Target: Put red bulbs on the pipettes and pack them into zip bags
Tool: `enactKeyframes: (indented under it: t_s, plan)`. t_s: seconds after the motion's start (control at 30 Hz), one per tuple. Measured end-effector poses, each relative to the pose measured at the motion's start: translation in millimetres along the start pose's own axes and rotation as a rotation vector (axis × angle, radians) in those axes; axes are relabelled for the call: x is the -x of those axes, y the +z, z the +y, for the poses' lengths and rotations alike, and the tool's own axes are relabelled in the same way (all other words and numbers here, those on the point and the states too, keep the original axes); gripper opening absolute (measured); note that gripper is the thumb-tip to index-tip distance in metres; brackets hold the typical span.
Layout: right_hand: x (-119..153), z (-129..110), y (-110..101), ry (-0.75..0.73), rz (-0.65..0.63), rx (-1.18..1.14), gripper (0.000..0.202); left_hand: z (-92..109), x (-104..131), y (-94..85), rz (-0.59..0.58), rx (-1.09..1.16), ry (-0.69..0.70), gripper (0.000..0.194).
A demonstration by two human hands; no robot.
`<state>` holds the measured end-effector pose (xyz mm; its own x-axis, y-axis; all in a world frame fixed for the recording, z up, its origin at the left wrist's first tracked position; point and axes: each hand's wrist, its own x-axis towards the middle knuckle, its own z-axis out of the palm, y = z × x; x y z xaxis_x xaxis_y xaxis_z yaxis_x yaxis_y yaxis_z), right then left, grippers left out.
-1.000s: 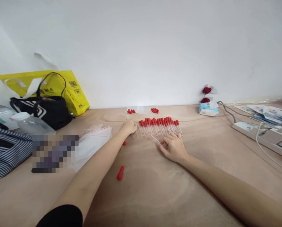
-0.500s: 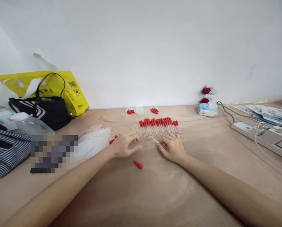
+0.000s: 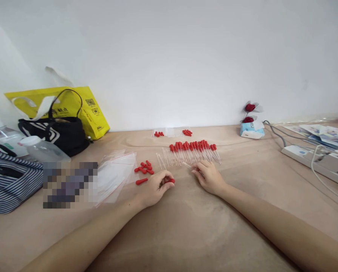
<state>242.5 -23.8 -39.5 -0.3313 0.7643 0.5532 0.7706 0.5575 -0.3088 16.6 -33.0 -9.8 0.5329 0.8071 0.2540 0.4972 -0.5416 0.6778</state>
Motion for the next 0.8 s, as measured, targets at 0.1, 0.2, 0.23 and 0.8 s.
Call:
enactKeyframes:
  t_s: [0.1, 0.2, 0.23, 0.8]
  plan:
    - [0.0, 0.8, 0.8, -0.055, -0.023, 0.003, 0.021, -9.3, 0.0, 1.1, 0.056, 0.12, -0.048, 0.015]
    - [0.1, -0.4, -0.8, -0.073, -0.056, -0.002, 0.02, -16.1, -2.7, 2.9, 0.086, 0.177, -0.051, 0.014]
    - [0.2, -1.4, -1.4, -0.073, -0.058, -0.004, 0.019, -17.5, -3.8, 3.5, 0.101, 0.19, -0.046, 0.012]
    - [-0.3, -21.4, -0.8, -0.219, -0.033, 0.041, 0.019, -17.3, -7.2, 9.4, 0.169, 0.334, -0.101, 0.011]
